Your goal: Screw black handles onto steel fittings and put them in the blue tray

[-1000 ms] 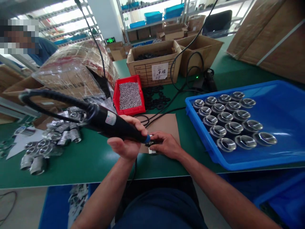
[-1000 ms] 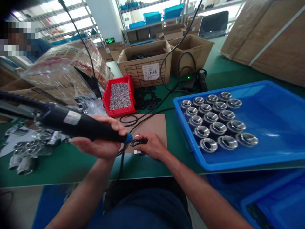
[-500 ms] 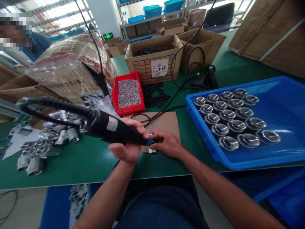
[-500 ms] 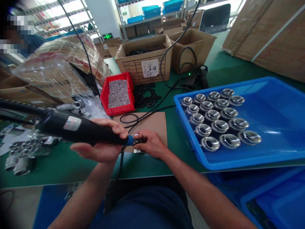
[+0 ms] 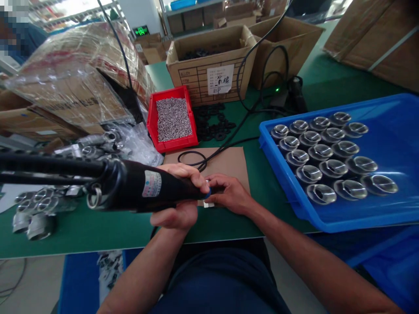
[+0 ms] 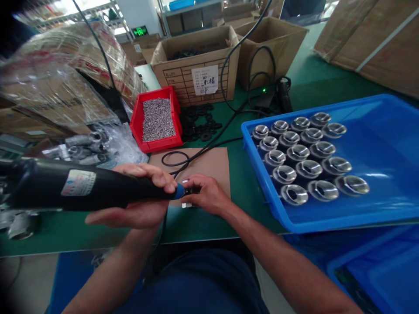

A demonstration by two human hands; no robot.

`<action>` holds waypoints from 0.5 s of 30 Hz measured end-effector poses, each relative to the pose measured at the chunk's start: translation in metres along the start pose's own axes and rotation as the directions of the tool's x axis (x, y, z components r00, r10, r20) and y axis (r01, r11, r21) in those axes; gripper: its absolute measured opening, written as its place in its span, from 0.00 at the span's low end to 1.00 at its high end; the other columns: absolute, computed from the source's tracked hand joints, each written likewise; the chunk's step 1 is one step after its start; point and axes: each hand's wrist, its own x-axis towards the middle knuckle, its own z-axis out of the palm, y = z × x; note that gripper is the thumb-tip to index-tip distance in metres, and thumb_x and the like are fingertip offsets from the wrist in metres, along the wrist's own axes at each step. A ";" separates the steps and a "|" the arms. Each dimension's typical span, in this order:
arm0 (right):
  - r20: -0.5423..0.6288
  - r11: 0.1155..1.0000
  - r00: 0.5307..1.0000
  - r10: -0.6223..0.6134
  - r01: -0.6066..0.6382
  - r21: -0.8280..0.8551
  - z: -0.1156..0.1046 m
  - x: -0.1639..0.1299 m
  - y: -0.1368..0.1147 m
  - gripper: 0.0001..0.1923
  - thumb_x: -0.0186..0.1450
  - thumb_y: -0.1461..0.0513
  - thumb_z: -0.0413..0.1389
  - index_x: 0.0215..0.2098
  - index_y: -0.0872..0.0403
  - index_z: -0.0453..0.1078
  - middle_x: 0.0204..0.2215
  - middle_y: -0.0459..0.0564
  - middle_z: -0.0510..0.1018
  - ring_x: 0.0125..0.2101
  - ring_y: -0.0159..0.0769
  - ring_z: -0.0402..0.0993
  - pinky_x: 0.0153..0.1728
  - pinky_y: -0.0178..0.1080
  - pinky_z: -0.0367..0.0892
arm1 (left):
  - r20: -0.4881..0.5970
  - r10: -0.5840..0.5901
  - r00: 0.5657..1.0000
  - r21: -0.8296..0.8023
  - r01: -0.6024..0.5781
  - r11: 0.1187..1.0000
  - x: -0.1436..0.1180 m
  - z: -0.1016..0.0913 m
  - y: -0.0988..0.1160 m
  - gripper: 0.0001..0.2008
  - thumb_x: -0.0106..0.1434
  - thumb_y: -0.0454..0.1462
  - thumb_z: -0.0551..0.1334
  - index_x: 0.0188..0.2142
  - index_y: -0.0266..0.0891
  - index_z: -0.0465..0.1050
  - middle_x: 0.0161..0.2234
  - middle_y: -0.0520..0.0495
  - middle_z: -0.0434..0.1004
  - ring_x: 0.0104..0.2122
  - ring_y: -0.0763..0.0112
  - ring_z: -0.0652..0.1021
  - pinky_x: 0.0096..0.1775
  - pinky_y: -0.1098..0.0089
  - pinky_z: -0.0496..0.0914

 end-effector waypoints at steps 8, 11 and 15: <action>-0.006 0.998 1.000 -0.006 0.006 -0.069 0.001 -0.001 -0.002 0.14 0.53 0.61 0.69 0.38 0.52 0.77 0.42 0.49 0.79 0.41 0.40 0.76 0.44 0.41 0.71 | -0.047 0.026 0.999 0.014 -0.025 1.000 0.000 0.006 -0.011 0.33 0.56 0.67 0.54 0.35 0.39 0.70 0.23 0.52 0.68 0.15 0.72 0.70 0.16 0.70 0.66; -0.009 0.983 1.000 -0.014 0.013 -0.183 0.001 -0.003 -0.001 0.19 0.54 0.60 0.69 0.44 0.52 0.75 0.43 0.49 0.78 0.41 0.40 0.75 0.44 0.42 0.71 | -0.058 -0.034 0.998 0.001 0.035 0.999 0.003 0.006 -0.005 0.32 0.56 0.66 0.55 0.34 0.38 0.70 0.24 0.51 0.69 0.16 0.71 0.72 0.18 0.71 0.67; 0.079 0.893 0.988 -0.132 0.153 -0.423 0.001 -0.002 -0.002 0.34 0.55 0.61 0.68 0.58 0.51 0.66 0.54 0.54 0.73 0.56 0.47 0.67 0.58 0.52 0.60 | -0.167 -0.234 0.958 -0.117 0.217 0.969 0.012 -0.007 0.014 0.32 0.55 0.67 0.55 0.37 0.40 0.69 0.24 0.52 0.70 0.18 0.70 0.72 0.19 0.71 0.68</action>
